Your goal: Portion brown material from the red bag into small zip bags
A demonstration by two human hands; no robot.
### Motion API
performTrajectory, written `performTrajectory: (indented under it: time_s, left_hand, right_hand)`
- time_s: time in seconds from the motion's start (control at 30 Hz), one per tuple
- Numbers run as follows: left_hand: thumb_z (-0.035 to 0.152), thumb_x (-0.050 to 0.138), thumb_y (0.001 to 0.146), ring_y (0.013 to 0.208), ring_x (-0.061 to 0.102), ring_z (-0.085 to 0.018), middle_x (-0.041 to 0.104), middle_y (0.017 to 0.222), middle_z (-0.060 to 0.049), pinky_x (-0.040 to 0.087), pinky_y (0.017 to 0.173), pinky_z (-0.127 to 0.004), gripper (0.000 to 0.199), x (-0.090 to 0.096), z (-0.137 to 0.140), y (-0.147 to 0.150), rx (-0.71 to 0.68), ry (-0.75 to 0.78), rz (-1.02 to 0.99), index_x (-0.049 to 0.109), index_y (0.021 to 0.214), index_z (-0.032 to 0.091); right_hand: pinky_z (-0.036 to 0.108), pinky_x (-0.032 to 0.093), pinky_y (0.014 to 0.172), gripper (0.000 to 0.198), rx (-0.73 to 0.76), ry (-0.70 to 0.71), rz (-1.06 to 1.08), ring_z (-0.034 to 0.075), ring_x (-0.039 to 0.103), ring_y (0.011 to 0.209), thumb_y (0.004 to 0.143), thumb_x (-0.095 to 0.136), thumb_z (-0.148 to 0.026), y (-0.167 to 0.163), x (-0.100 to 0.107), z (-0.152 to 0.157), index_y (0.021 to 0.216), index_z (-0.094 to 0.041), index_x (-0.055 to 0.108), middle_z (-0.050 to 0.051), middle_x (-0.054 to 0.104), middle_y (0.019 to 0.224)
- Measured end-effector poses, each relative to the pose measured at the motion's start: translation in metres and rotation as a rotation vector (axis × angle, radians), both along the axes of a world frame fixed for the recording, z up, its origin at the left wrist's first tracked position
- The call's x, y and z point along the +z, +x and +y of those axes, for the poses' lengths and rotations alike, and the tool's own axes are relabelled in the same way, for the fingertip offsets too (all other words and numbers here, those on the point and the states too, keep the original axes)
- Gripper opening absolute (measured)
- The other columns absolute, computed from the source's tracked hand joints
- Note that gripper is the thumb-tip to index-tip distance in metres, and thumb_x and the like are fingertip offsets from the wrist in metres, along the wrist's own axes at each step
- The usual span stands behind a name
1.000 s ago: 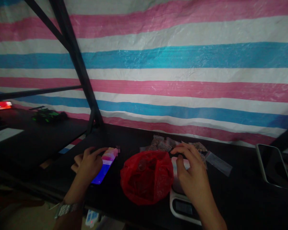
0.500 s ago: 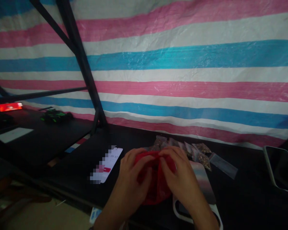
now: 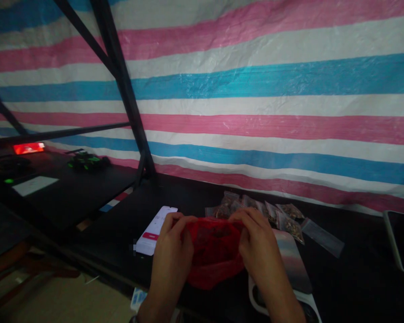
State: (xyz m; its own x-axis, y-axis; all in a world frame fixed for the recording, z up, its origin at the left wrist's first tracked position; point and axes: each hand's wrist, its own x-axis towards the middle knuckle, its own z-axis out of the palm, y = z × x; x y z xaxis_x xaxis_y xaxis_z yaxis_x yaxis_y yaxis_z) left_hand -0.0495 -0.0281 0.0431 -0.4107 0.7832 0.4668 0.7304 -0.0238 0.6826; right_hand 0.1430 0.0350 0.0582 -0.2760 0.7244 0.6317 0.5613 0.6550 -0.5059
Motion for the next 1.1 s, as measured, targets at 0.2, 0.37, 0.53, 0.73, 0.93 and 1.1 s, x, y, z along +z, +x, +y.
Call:
performTrajectory:
  time_s: [0.2, 0.37, 0.53, 0.73, 0.93, 1.1]
  left_hand:
    - [0.008, 0.049, 0.094, 0.110, 0.066, -0.029, 0.064, 0.115, -0.012, 0.059, 0.095, -0.045, 0.036, -0.015, 0.001, 0.006, -0.027, -0.062, 0.046, 0.079, 0.110, 0.022]
    - [0.003, 0.048, 0.091, 0.117, 0.066, -0.027, 0.064, 0.124, -0.014, 0.057, 0.102, -0.043, 0.047, -0.034, 0.001, -0.001, -0.140, -0.128, 0.034, 0.075, 0.125, 0.019]
    - [-0.005, 0.043, 0.083, 0.109, 0.072, -0.024, 0.072, 0.117, -0.012, 0.057, 0.103, -0.043, 0.054, -0.036, 0.007, -0.011, -0.200, -0.130, -0.118, 0.078, 0.115, 0.019]
    - [0.009, 0.048, 0.082, 0.107, 0.074, -0.026, 0.078, 0.109, -0.010, 0.059, 0.101, -0.044, 0.039, -0.026, 0.010, -0.027, -0.114, -0.060, -0.232, 0.079, 0.102, 0.020]
    - [0.020, 0.046, 0.081, 0.111, 0.072, -0.030, 0.076, 0.116, -0.013, 0.056, 0.105, -0.048, 0.044, -0.034, 0.015, -0.043, -0.140, -0.142, -0.124, 0.079, 0.109, 0.019]
    - [0.032, 0.051, 0.086, 0.117, 0.067, -0.033, 0.073, 0.120, -0.012, 0.051, 0.111, -0.054, 0.040, -0.035, 0.012, -0.040, -0.150, -0.048, -0.015, 0.078, 0.114, 0.023]
  right_hand:
    - [0.046, 0.041, 0.092, 0.037, 0.026, -0.018, -0.112, 0.025, 0.069, 0.097, 0.075, 0.046, 0.000, -0.018, 0.005, -0.011, 0.080, -0.026, 0.071, 0.001, 0.078, 0.093]
    - [0.051, 0.037, 0.100, 0.033, 0.051, -0.258, -0.271, 0.029, 0.069, 0.108, 0.087, 0.054, -0.005, -0.046, -0.004, -0.019, 0.100, -0.026, 0.076, 0.004, 0.081, 0.109]
    - [0.057, 0.032, 0.112, 0.036, 0.076, -0.350, -0.307, 0.034, 0.062, 0.127, 0.089, 0.071, -0.016, -0.061, -0.019, -0.015, 0.124, -0.026, 0.073, 0.008, 0.076, 0.130]
    - [0.055, 0.032, 0.113, 0.027, 0.127, -0.380, -0.212, 0.030, 0.064, 0.121, 0.088, 0.075, -0.015, -0.063, -0.018, -0.016, 0.111, -0.028, 0.076, 0.004, 0.078, 0.122]
    - [0.043, 0.045, 0.109, 0.027, 0.080, -0.329, 0.117, 0.025, 0.067, 0.119, 0.090, 0.073, -0.025, -0.027, 0.005, -0.005, 0.117, -0.028, 0.074, 0.005, 0.076, 0.124]
    - [0.047, 0.053, 0.104, 0.037, -0.193, -0.182, 0.246, 0.028, 0.071, 0.111, 0.088, 0.068, -0.036, 0.036, 0.004, 0.011, 0.122, -0.021, 0.072, 0.011, 0.077, 0.120]
